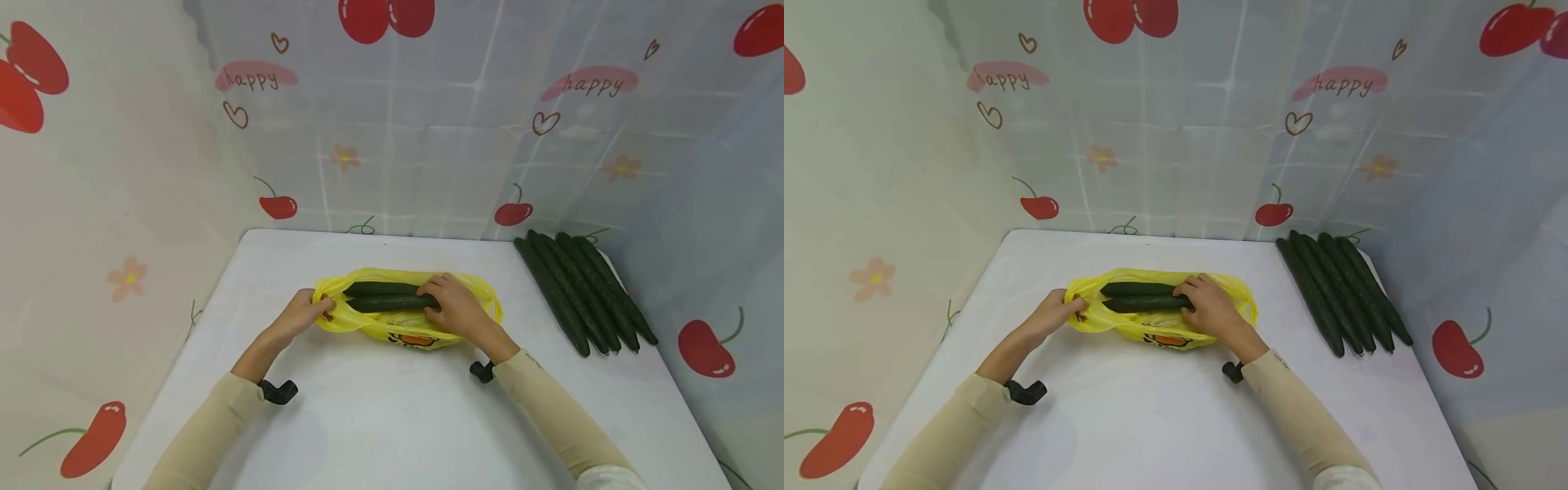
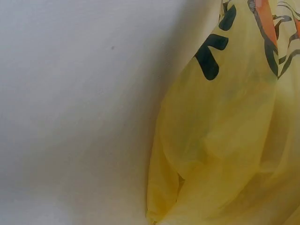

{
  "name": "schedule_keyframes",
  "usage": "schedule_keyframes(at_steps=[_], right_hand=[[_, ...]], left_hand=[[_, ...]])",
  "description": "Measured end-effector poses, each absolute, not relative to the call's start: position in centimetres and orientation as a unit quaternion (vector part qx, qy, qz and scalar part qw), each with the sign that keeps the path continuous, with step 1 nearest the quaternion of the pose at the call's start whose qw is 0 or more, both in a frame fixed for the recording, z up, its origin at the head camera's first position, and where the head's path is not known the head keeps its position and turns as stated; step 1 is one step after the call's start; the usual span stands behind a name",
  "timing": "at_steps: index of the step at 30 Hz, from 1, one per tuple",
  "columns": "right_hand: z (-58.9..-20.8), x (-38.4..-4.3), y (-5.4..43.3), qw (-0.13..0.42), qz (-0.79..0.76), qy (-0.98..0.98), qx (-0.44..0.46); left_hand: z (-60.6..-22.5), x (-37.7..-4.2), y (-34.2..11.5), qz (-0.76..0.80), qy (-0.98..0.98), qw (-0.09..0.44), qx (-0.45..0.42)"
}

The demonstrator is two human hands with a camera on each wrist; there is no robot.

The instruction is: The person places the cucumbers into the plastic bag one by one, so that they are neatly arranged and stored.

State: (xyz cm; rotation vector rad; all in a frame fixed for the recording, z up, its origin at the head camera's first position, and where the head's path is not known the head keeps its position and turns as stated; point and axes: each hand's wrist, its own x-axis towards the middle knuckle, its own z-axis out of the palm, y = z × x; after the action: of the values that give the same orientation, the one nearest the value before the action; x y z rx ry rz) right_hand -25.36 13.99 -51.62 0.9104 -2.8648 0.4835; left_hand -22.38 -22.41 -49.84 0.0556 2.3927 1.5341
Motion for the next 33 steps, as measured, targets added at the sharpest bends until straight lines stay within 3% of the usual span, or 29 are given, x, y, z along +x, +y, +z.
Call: schedule_keyframes(at_steps=[21,33], right_hand=[[-50.8,-24.0,15.7,0.003,0.215,-0.932,0.291],[-49.1,-22.3,22.0,0.148,0.281,-0.913,0.254]], left_hand=[[-50.1,-22.4,-22.0,0.531,0.833,0.153,0.015],[-50.0,-22.2,-21.9,0.526,0.837,0.151,0.009]])
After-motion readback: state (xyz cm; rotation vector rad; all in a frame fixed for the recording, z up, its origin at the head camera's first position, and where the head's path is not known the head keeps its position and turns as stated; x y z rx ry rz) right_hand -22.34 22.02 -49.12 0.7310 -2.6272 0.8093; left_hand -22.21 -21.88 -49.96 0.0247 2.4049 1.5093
